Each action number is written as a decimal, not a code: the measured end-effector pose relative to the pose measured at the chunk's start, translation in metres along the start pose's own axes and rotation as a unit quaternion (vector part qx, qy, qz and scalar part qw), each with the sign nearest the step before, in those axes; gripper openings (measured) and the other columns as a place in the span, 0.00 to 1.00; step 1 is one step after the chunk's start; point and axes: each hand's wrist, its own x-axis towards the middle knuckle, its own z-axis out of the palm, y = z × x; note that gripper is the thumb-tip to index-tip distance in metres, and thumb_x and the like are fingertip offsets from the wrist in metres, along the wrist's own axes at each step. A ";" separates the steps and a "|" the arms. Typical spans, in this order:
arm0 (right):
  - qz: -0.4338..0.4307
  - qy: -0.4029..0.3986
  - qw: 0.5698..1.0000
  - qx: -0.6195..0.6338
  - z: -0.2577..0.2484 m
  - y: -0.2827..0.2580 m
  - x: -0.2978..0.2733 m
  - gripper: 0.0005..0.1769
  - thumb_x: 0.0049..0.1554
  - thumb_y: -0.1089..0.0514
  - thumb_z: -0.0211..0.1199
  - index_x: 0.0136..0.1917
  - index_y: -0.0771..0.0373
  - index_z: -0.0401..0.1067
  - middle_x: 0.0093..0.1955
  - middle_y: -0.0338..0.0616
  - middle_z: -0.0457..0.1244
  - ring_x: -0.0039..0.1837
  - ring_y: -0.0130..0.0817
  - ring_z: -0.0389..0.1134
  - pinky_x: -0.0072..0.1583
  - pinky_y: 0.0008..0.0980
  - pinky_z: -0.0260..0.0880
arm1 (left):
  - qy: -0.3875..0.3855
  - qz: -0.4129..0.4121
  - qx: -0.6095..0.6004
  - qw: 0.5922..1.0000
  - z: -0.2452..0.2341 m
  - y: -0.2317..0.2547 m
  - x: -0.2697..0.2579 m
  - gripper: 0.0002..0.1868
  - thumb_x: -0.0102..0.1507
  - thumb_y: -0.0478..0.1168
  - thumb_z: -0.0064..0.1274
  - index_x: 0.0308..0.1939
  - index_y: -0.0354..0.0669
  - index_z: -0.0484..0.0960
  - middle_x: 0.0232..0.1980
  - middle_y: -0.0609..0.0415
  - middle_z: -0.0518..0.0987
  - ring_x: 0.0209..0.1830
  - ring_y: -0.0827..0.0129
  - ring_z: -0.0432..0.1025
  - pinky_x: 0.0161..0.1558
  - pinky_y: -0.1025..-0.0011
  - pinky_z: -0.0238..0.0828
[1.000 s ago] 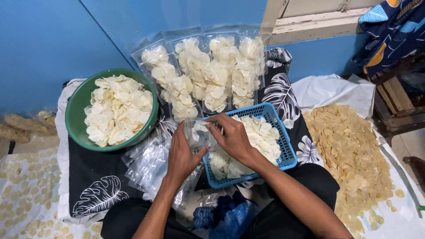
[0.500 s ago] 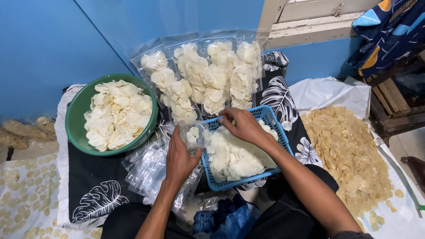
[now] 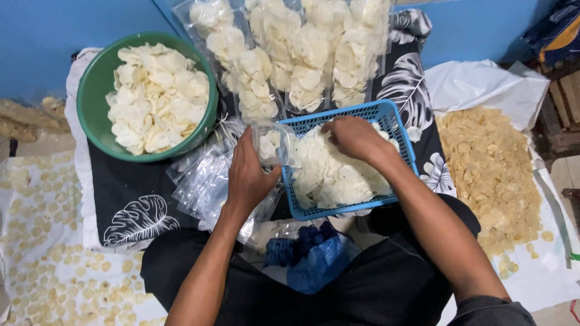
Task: Packing chips into small plastic bags using hands and a small plastic cup as a scoop
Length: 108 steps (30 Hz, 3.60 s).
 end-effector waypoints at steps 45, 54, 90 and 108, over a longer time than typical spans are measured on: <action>-0.045 -0.032 0.998 0.011 0.013 -0.026 0.007 0.13 0.54 0.56 0.70 0.53 0.58 0.77 0.54 0.54 0.68 0.57 0.64 0.72 0.56 0.58 0.74 | 0.027 0.018 -0.007 0.999 0.014 -0.004 0.004 0.49 0.51 0.36 0.67 0.71 0.36 0.55 0.70 0.34 0.62 0.46 0.26 0.74 0.45 0.35 0.75; -0.037 0.037 0.993 0.103 -0.044 -0.048 -0.033 0.13 0.57 0.59 0.63 0.55 0.66 0.74 0.42 0.63 0.71 0.51 0.71 0.71 0.55 0.64 0.69 | 0.013 -0.012 -0.042 0.999 0.016 -0.008 0.005 0.48 0.50 0.34 0.60 0.72 0.40 0.54 0.71 0.33 0.64 0.49 0.23 0.73 0.45 0.34 0.74; -0.047 0.238 0.923 0.299 -0.051 -0.049 -0.052 0.14 0.61 0.62 0.63 0.60 0.63 0.77 0.51 0.55 0.71 0.51 0.51 0.74 0.50 0.42 0.75 | 0.005 -0.085 -0.044 0.995 0.017 -0.015 0.007 0.46 0.55 0.43 0.62 0.71 0.41 0.54 0.63 0.31 0.70 0.51 0.24 0.73 0.51 0.32 0.70; -0.207 0.422 0.838 0.278 -0.096 -0.043 -0.150 0.10 0.60 0.69 0.70 0.54 0.62 0.81 0.47 0.43 0.72 0.46 0.38 0.72 0.48 0.30 0.74 | -0.026 -0.081 -0.020 0.996 0.017 -0.015 0.007 0.48 0.54 0.42 0.62 0.73 0.37 0.52 0.68 0.31 0.66 0.53 0.24 0.71 0.54 0.33 0.70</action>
